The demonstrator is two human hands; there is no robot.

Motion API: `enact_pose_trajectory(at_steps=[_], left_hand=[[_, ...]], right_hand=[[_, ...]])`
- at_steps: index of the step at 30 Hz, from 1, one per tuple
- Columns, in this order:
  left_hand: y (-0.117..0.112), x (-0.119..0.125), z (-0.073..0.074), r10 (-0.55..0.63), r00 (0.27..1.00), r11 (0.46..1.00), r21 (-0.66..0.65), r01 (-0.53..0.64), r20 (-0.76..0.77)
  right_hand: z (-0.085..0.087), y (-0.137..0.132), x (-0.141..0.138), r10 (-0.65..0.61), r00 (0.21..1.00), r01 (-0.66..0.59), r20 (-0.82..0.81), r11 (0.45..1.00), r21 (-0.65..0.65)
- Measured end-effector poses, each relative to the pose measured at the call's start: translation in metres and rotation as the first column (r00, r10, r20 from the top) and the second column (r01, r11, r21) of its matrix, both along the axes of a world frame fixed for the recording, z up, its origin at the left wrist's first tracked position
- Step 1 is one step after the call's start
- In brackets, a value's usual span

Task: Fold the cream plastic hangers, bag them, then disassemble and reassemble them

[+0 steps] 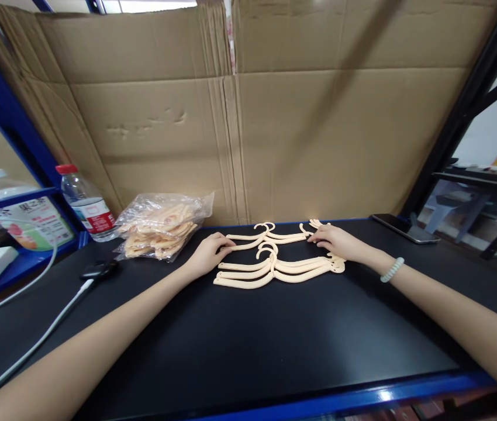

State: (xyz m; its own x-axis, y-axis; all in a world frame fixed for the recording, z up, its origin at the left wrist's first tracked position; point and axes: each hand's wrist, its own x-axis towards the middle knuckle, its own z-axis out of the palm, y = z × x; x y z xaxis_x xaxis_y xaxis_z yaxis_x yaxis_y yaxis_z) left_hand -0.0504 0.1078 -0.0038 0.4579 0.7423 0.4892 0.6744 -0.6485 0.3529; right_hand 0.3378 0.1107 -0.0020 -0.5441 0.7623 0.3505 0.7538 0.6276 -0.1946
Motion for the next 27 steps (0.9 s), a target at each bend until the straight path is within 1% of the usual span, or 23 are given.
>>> enact_pose_trajectory(at_steps=[6,10,12,17,20,27], left_hand=[[-0.01,0.004,0.008,0.046,0.996,0.999,-0.032,-0.044,0.079],[-0.017,0.009,0.009,0.054,0.988,0.997,-0.064,-0.045,0.145],[-0.02,0.012,0.009,0.053,0.982,0.996,-0.074,-0.04,0.18],[-0.026,0.018,0.01,0.055,0.965,0.996,-0.081,-0.035,0.258],[-0.027,0.019,0.012,0.068,0.947,0.996,-0.079,-0.045,0.314],[-0.032,0.02,0.012,0.09,0.901,0.995,-0.073,-0.065,0.425]], right_hand=[[-0.001,-0.002,0.002,-0.07,0.995,0.072,-0.071,0.997,0.019],[-0.003,-0.001,0.004,-0.156,0.982,0.161,-0.106,0.986,0.041],[-0.004,-0.001,0.003,-0.175,0.98,0.179,-0.093,0.983,0.038],[-0.007,0.0,0.002,-0.176,0.983,0.177,-0.041,0.984,0.014],[-0.009,0.002,0.003,-0.212,0.977,0.211,-0.025,0.977,-0.009],[-0.007,0.001,0.001,-0.305,0.949,0.299,-0.08,0.951,-0.078]])
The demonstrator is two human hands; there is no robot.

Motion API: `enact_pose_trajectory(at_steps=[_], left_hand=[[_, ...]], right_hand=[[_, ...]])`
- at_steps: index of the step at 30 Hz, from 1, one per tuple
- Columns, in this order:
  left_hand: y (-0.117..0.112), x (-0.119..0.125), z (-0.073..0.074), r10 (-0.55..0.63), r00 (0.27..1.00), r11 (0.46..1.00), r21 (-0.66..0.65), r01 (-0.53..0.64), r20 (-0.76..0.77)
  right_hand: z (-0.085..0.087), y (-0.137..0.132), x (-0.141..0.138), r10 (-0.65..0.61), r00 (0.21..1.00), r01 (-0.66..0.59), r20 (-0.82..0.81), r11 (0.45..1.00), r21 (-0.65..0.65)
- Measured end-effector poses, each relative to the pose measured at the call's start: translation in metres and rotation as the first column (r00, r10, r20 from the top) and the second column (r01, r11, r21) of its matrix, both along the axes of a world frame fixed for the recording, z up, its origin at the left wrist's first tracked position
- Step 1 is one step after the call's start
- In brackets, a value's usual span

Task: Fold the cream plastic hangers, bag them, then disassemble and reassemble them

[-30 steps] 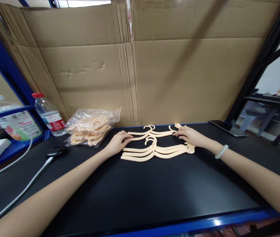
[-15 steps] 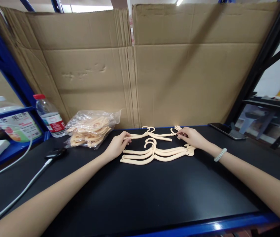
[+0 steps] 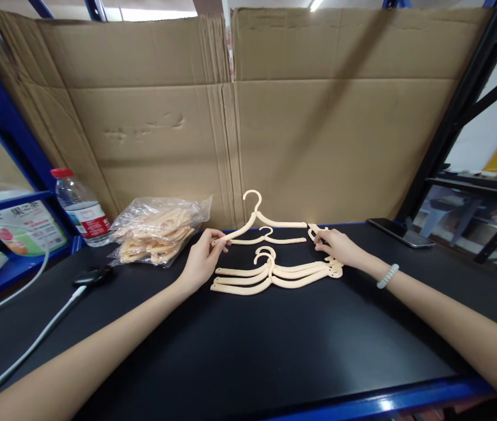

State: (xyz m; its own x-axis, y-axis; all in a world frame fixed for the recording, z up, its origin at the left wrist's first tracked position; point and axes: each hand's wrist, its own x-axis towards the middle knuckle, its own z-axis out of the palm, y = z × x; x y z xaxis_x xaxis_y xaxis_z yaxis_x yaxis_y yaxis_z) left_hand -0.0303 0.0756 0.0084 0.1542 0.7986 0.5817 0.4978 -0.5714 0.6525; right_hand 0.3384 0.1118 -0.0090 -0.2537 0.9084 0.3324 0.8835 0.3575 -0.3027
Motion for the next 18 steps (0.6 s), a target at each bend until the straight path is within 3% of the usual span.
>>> enact_pose_trajectory(at_steps=[10,14,18], left_hand=[[-0.009,0.006,-0.007,-0.021,1.0,1.0,-0.019,0.022,0.019],[-0.009,0.006,-0.008,-0.012,0.999,1.0,-0.023,0.013,0.03],[-0.008,0.006,-0.009,-0.017,0.999,0.999,-0.034,0.019,0.046]], right_hand=[[0.008,-0.008,0.002,0.019,0.935,-0.074,-0.354,0.987,-0.144],[0.008,-0.009,0.005,-0.021,0.825,-0.132,-0.564,0.964,-0.23],[0.009,-0.016,0.002,-0.056,0.658,-0.205,-0.751,0.946,-0.251]])
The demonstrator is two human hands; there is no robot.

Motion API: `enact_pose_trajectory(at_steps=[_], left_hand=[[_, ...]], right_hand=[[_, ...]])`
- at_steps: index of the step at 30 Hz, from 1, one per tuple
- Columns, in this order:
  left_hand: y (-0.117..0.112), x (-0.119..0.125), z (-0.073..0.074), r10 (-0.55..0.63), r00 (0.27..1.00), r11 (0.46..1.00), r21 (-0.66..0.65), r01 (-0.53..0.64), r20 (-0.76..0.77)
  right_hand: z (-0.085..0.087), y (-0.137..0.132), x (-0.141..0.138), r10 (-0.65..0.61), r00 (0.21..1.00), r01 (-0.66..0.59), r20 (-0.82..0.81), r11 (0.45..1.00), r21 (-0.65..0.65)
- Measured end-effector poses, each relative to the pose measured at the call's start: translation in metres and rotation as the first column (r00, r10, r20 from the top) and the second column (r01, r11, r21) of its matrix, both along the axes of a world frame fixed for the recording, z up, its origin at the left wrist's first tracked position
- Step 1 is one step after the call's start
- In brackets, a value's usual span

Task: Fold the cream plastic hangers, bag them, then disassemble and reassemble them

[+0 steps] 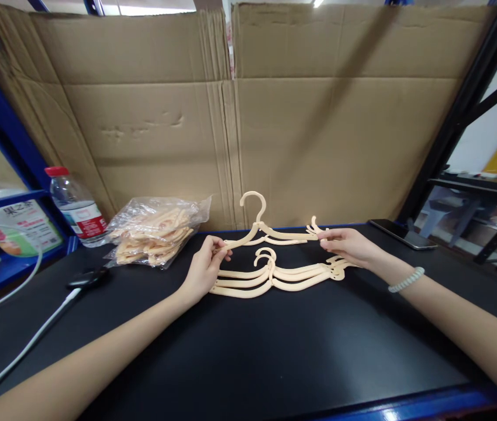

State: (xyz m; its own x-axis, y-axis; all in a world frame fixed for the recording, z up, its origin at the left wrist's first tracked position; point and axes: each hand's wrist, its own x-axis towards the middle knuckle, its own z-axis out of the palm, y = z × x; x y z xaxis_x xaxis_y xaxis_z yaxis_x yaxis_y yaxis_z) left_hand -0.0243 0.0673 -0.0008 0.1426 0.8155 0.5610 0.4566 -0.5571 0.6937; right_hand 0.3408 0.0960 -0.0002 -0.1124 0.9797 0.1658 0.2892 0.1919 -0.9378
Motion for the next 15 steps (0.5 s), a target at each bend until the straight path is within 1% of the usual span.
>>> enact_pose_trajectory(at_steps=[3,7,11,13,15], left_hand=[[0.0,0.001,-0.001,-0.017,1.0,1.0,-0.012,0.017,0.002],[0.0,0.001,-0.001,-0.034,0.999,0.999,-0.021,0.034,-0.003],[-0.001,0.002,-0.001,-0.042,0.999,0.999,-0.028,0.042,-0.01],[-0.001,0.002,-0.001,-0.043,0.999,0.999,-0.03,0.043,-0.014],[-0.002,0.002,-0.001,-0.043,0.999,0.999,-0.031,0.043,-0.019]], right_hand=[[0.002,-0.007,-0.006,0.0,0.99,-0.002,-0.142,1.0,-0.018],[0.006,-0.021,-0.014,-0.014,0.966,0.011,-0.257,1.0,-0.013],[0.01,-0.033,-0.022,-0.049,0.892,0.031,-0.449,0.998,-0.048],[0.011,-0.036,-0.025,-0.043,0.873,0.015,-0.486,0.998,-0.061],[0.011,-0.036,-0.025,-0.032,0.882,0.009,-0.471,0.999,-0.052]])
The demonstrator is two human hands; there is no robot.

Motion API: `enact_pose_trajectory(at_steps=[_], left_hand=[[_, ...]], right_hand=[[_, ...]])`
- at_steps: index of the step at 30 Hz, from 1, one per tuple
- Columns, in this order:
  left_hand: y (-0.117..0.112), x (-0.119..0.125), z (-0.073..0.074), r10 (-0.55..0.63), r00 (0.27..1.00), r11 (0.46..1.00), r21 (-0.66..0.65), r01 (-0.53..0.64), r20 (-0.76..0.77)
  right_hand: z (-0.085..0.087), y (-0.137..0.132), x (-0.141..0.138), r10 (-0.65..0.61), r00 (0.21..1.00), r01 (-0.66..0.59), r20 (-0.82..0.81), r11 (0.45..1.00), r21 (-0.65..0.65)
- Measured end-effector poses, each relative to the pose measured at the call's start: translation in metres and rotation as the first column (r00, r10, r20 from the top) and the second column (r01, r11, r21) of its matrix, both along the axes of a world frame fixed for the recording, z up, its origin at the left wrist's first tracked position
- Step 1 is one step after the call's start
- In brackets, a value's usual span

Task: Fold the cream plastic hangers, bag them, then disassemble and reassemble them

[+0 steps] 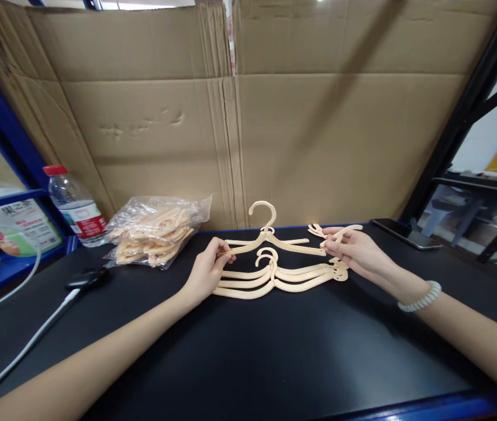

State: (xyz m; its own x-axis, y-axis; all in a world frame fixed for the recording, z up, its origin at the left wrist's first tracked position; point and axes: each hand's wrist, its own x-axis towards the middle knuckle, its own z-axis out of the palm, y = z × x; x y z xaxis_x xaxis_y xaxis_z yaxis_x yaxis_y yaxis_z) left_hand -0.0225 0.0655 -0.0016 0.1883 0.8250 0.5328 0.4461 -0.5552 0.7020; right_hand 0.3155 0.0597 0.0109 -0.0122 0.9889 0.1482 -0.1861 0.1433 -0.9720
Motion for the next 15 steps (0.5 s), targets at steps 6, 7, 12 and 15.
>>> enact_pose_trajectory(at_steps=[6,7,12,15], left_hand=[[0.0002,-0.0008,-0.0015,0.011,1.0,1.0,0.007,-0.011,-0.004],[0.0002,-0.0009,-0.0016,0.012,1.0,1.0,0.007,-0.012,-0.004],[-0.0004,-0.0009,-0.001,0.014,1.0,1.0,0.008,-0.014,-0.008],[-0.0012,-0.0007,-0.0003,0.017,1.0,1.0,0.008,-0.017,-0.013]], right_hand=[[0.0015,-0.0001,0.004,0.056,0.998,-0.056,0.034,0.998,-0.007],[0.0022,-0.0009,0.0041,0.073,0.997,-0.072,0.035,0.997,-0.018],[0.0042,-0.0062,0.0014,0.156,0.987,-0.153,0.034,0.985,-0.081],[0.0038,-0.008,0.0007,0.194,0.981,-0.19,0.014,0.973,-0.132]])
